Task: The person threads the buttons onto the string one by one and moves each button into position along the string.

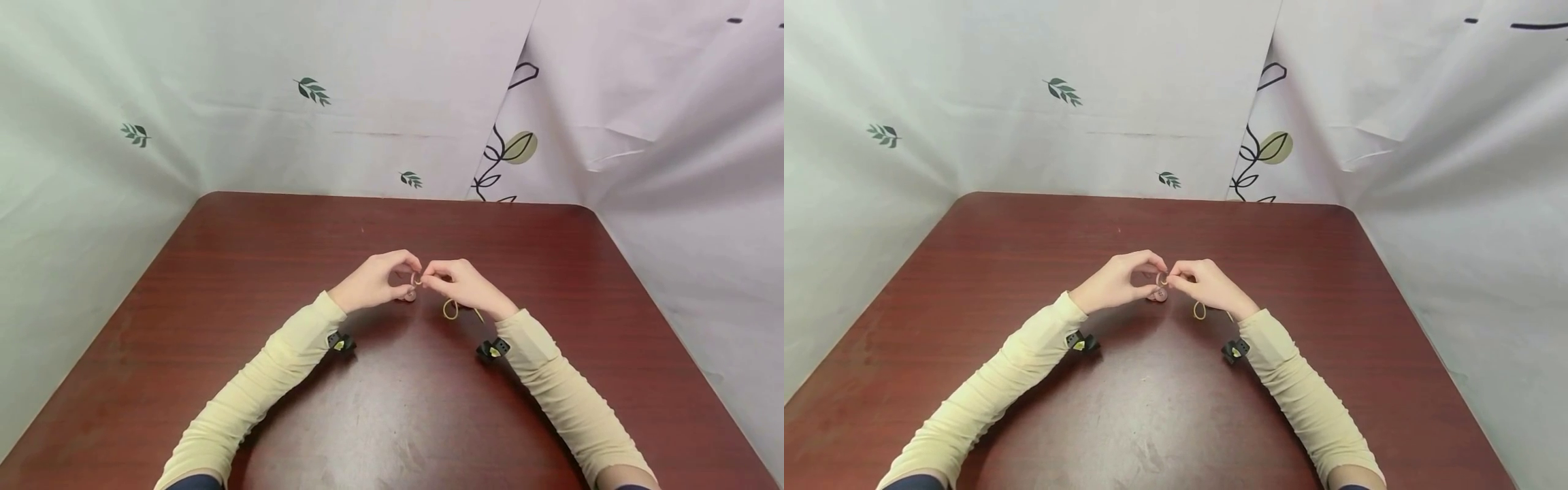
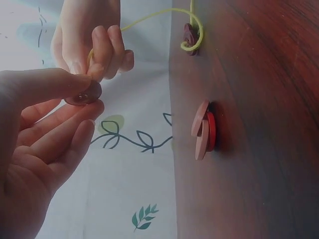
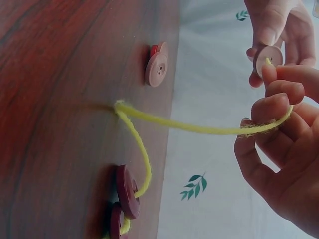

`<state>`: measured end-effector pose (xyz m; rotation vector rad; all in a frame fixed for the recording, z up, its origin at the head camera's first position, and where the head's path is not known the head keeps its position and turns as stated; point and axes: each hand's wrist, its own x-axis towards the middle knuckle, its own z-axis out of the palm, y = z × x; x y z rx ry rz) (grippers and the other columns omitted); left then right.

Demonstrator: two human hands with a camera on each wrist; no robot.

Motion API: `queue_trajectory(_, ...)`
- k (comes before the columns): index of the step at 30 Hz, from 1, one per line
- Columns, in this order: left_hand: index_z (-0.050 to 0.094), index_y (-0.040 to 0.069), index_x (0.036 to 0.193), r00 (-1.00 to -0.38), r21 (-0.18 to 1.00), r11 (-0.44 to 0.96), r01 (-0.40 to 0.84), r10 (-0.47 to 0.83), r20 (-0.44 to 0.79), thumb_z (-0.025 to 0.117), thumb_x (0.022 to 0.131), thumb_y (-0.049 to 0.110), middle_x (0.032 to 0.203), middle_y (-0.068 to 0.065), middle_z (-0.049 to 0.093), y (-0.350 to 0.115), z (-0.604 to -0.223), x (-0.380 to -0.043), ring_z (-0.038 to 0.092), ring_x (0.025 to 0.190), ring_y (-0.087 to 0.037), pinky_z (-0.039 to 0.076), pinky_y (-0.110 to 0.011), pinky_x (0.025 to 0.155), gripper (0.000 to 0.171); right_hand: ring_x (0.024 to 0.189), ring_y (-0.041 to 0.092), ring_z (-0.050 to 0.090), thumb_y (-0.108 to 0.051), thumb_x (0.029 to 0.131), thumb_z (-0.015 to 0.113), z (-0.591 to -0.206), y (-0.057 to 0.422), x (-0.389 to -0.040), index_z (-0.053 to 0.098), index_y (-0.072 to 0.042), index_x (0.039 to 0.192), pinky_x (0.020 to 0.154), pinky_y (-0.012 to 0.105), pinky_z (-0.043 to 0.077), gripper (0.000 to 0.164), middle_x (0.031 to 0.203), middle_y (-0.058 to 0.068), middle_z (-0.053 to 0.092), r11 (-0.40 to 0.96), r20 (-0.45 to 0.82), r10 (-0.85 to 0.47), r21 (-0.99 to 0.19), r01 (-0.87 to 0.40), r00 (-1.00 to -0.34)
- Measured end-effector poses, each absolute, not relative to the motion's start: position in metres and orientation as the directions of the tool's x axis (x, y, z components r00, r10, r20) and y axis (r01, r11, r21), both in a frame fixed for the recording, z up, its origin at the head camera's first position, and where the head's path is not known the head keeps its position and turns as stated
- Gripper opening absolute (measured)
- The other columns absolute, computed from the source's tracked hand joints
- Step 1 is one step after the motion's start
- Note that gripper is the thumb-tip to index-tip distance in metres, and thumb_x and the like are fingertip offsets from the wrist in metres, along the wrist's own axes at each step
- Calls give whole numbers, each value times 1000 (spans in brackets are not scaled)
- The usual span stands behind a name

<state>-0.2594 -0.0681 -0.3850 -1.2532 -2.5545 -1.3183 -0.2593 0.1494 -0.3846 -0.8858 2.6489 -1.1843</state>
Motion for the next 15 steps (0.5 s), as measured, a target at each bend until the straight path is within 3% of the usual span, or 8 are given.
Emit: queue_trajectory(15,58,2,107,-685,673,340,657,642,345,69,83,-2,102,-11,69,-65,-387,-259,69,95,-18,57,-43,81,27,63,9,47,-20,95,61,-389,150,-259,69,-7,96,59,22,37,15,78,16,65,505,148,-516,-743,-439,-844)
